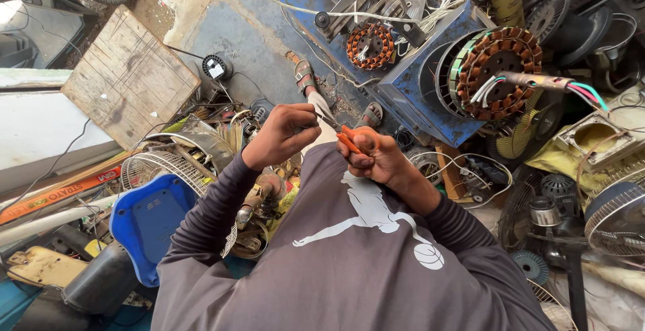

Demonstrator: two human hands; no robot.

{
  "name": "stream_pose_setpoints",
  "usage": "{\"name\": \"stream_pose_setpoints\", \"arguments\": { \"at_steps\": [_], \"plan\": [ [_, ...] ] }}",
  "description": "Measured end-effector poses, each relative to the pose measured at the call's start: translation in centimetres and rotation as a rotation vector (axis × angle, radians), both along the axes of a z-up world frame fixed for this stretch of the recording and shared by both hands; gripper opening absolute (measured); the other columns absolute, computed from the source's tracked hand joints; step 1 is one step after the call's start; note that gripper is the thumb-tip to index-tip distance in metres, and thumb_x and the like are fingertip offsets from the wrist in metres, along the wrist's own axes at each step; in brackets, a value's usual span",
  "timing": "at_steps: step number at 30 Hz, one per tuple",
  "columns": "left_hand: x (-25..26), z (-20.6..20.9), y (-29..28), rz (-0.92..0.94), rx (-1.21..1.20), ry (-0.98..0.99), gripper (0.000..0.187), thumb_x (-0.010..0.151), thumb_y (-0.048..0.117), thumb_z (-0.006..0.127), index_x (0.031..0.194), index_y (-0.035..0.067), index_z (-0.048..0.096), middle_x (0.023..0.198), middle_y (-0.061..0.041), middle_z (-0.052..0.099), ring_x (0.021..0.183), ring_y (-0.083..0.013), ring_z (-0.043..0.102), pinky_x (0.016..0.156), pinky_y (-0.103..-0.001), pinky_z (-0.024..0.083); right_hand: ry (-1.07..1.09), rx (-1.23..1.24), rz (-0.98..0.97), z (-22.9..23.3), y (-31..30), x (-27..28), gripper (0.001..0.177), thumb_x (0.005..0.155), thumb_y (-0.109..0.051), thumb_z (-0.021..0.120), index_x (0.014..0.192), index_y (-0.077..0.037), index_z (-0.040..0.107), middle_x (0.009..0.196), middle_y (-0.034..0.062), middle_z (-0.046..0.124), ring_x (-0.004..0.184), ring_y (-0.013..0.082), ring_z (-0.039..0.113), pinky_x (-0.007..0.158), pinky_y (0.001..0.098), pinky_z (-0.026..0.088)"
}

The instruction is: The person is repairing an electrical component, likely a fan motor stator. They use orange-handled scissors to cut wires, strip insulation, and tie wires together with a white string. The person also handles a small metal plate and a cylindrical component.

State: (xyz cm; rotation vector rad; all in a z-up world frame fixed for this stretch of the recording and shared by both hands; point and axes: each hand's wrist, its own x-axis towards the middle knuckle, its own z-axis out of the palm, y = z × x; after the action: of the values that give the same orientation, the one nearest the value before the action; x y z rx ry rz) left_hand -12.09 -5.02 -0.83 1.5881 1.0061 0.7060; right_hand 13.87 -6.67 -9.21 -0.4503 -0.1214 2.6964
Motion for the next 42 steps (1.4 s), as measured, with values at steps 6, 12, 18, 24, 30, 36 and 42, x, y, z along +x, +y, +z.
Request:
{"name": "stream_pose_setpoints", "arguments": {
  "at_steps": [6, 12, 18, 24, 30, 36, 42],
  "plan": [
    [0.3, -0.2, 0.0, 0.016, -0.058, -0.028, 0.023, 0.094, 0.003, 0.065, 0.08, -0.009, 0.051, 0.077, -0.011, 0.042, 0.067, -0.0174, 0.041, 0.061, -0.035, 0.038, 0.004, 0.1, 0.011, 0.2, -0.2, 0.3, 0.041, 0.098, -0.035, 0.076, 0.098, 0.003, 0.06, 0.057, -0.0089, 0.041, 0.044, -0.0002, 0.033, 0.044, 0.0211, 0.029],
    [0.7, 0.4, 0.6, -0.021, -0.033, -0.046, 0.02, 0.093, 0.003, 0.064, 0.082, -0.008, 0.053, 0.079, -0.01, 0.046, 0.069, -0.0179, 0.044, 0.063, -0.035, 0.04, 0.092, 0.033, -0.021, -0.2, -0.5, 1.0, 0.044, 0.097, -0.037, 0.076, 0.101, 0.005, 0.062, 0.064, -0.0026, 0.049, 0.05, 0.0043, 0.036, 0.048, 0.0229, 0.031],
    [1.3, 1.1, 1.6, -0.101, 0.044, -0.069, 0.016, 0.092, 0.002, 0.064, 0.083, -0.007, 0.054, 0.08, -0.013, 0.045, 0.074, -0.0246, 0.048, 0.069, -0.037, 0.041, 0.073, 0.078, 0.022, -0.2, -0.6, 1.6, 0.046, 0.092, -0.037, 0.079, 0.102, 0.003, 0.06, 0.07, -0.0026, 0.052, 0.053, 0.0047, 0.041, 0.047, 0.0213, 0.034],
    [1.1, 1.6, 1.9, -0.156, 0.015, -0.105, 0.016, 0.094, 0.003, 0.064, 0.086, -0.007, 0.055, 0.083, -0.013, 0.046, 0.075, -0.0243, 0.05, 0.071, -0.037, 0.042, -0.048, 0.096, -0.001, -0.9, -1.5, 2.2, 0.058, 0.082, -0.047, 0.082, 0.096, 0.003, 0.057, 0.08, -0.0003, 0.056, 0.056, 0.0043, 0.046, 0.047, 0.0231, 0.037],
    [1.9, 0.9, 2.2, -0.208, -0.055, -0.142, 0.017, 0.094, 0.004, 0.064, 0.085, -0.008, 0.056, 0.082, -0.012, 0.046, 0.074, -0.0229, 0.049, 0.069, -0.037, 0.042, 0.086, 0.25, -0.069, 2.4, -0.2, 2.2, 0.054, 0.098, -0.042, 0.079, 0.106, 0.007, 0.059, 0.07, 0.0002, 0.053, 0.06, 0.0023, 0.05, 0.052, 0.0222, 0.038],
    [1.9, -2.6, 3.2, -0.054, -0.021, -0.056, 0.016, 0.093, 0.005, 0.064, 0.087, -0.009, 0.059, 0.083, -0.012, 0.052, 0.076, -0.0209, 0.053, 0.07, -0.034, 0.044, -0.6, 0.276, -0.239, 9.3, -4.1, 7.7, 0.045, 0.09, -0.04, 0.073, 0.106, -0.001, 0.059, 0.093, 0.0014, 0.063, 0.08, 0.0154, 0.066, 0.073, 0.025, 0.054],
    [4.5, -12.0, 4.3, 0.283, -0.374, -0.181, 0.021, 0.096, 0.012, 0.063, 0.087, -0.006, 0.067, 0.08, -0.009, 0.066, 0.071, -0.0154, 0.062, 0.066, -0.028, 0.05, -1.0, 0.61, -0.64, 7.5, -7.9, 15.5, 0.019, 0.101, -0.012, 0.072, 0.083, -0.007, 0.073, 0.084, 0.0102, 0.074, 0.069, 0.0149, 0.072, 0.06, 0.0264, 0.054]
  ]
}}
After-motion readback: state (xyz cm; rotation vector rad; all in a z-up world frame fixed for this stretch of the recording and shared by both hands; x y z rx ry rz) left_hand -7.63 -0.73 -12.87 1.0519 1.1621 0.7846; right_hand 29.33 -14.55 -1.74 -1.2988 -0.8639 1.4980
